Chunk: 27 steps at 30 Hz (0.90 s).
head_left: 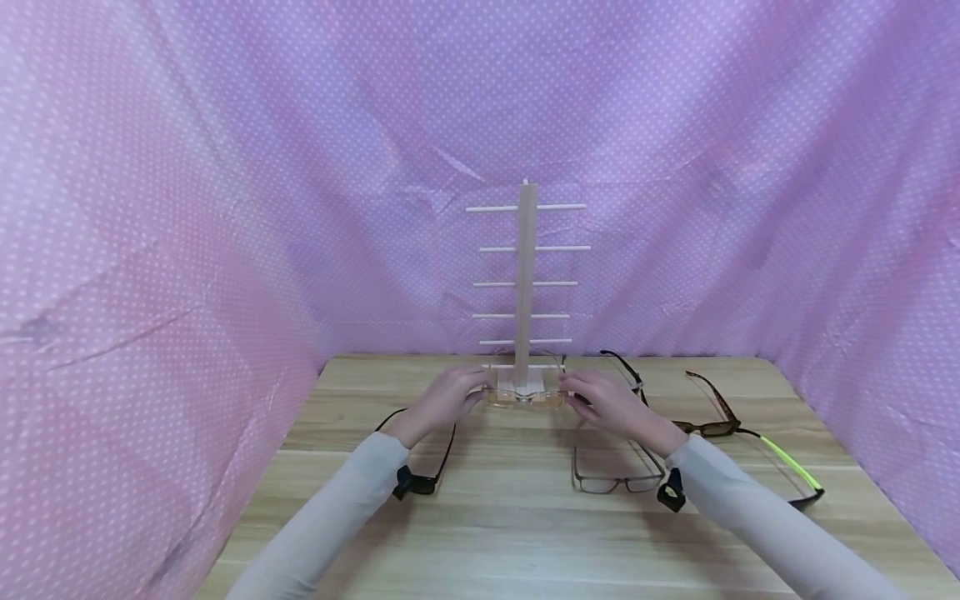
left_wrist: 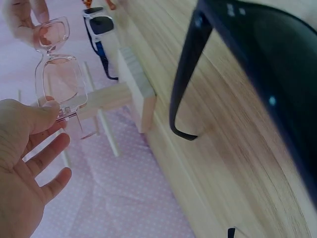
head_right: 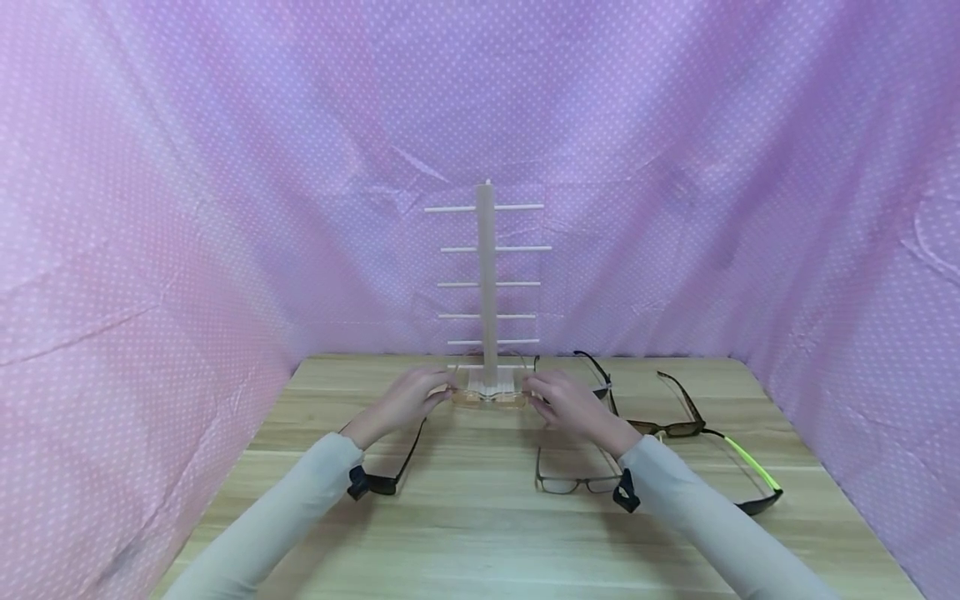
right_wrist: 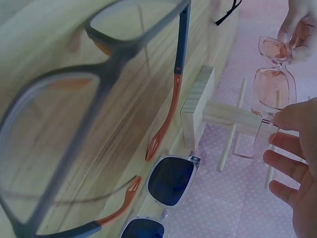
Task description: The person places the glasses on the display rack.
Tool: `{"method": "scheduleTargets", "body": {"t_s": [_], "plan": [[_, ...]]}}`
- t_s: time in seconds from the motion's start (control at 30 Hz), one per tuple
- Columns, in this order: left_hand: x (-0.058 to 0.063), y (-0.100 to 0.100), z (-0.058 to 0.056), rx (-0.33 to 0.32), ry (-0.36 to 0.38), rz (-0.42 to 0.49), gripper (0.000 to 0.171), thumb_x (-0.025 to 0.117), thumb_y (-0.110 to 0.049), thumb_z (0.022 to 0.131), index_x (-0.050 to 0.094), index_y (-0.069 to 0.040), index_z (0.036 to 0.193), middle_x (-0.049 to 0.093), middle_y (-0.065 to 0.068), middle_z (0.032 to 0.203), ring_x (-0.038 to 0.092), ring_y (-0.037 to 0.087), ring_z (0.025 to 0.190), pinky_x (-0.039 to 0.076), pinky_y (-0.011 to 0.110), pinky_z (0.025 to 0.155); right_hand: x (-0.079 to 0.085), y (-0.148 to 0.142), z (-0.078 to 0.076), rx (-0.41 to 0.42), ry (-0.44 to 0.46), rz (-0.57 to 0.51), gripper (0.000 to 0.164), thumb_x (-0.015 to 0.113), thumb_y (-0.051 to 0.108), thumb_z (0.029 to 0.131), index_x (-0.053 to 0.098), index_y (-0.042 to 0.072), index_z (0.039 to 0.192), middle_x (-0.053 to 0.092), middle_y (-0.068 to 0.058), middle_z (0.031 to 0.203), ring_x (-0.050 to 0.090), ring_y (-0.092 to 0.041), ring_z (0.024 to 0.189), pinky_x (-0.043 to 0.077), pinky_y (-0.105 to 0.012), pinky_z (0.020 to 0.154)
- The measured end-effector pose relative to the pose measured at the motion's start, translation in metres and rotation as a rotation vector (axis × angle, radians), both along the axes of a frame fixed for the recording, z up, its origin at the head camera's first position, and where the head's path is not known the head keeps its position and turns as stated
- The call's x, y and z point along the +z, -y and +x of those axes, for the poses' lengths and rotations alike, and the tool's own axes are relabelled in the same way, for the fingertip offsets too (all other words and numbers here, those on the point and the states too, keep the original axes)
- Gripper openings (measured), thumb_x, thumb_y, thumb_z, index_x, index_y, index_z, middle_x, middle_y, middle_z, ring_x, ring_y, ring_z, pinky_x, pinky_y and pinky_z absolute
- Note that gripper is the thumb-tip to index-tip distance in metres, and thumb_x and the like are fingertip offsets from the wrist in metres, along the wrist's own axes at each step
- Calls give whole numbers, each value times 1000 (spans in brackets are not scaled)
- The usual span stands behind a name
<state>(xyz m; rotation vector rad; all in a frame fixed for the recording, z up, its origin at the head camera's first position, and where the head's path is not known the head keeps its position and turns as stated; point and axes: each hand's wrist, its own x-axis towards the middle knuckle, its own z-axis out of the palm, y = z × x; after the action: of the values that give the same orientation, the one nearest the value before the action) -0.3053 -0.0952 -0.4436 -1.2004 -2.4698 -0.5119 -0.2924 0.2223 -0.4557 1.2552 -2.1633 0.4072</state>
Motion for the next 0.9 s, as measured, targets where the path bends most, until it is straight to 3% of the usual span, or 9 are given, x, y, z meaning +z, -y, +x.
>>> {"method": "scheduleTargets", "body": {"t_s": [0.17, 0.33, 0.67, 0.9], "plan": [[-3, -3, -10, 53, 77, -30, 14, 70, -2, 94, 74, -7, 107, 77, 5, 102, 73, 21, 95, 61, 37, 86, 1, 1, -9, -30, 76, 8, 18, 76, -3, 83, 72, 3, 100, 76, -15, 105, 74, -29, 91, 62, -43, 77], [-2, -5, -18, 82, 164, 5, 14, 69, -1, 95, 75, -4, 107, 77, 8, 105, 72, 25, 99, 60, 40, 88, 4, 2, -17, -74, 128, 14, 17, 77, -3, 84, 71, 5, 98, 75, -6, 91, 71, -21, 79, 59, -38, 68], [-7, -11, -36, 163, 324, 47, 18, 63, -4, 99, 72, 1, 114, 74, 15, 116, 69, 34, 111, 57, 45, 97, 5, 5, -31, -219, 305, 59, 14, 70, 6, 95, 72, 6, 108, 76, -6, 98, 72, -22, 85, 59, -40, 72], [-12, -17, -45, 204, 288, 65, 15, 66, 0, 95, 74, 1, 108, 76, 13, 110, 71, 30, 102, 60, 42, 89, -1, 7, -43, -288, 369, 44, 15, 67, 5, 97, 72, 5, 111, 76, -5, 95, 61, -11, 71, 54, -34, 63]]}}
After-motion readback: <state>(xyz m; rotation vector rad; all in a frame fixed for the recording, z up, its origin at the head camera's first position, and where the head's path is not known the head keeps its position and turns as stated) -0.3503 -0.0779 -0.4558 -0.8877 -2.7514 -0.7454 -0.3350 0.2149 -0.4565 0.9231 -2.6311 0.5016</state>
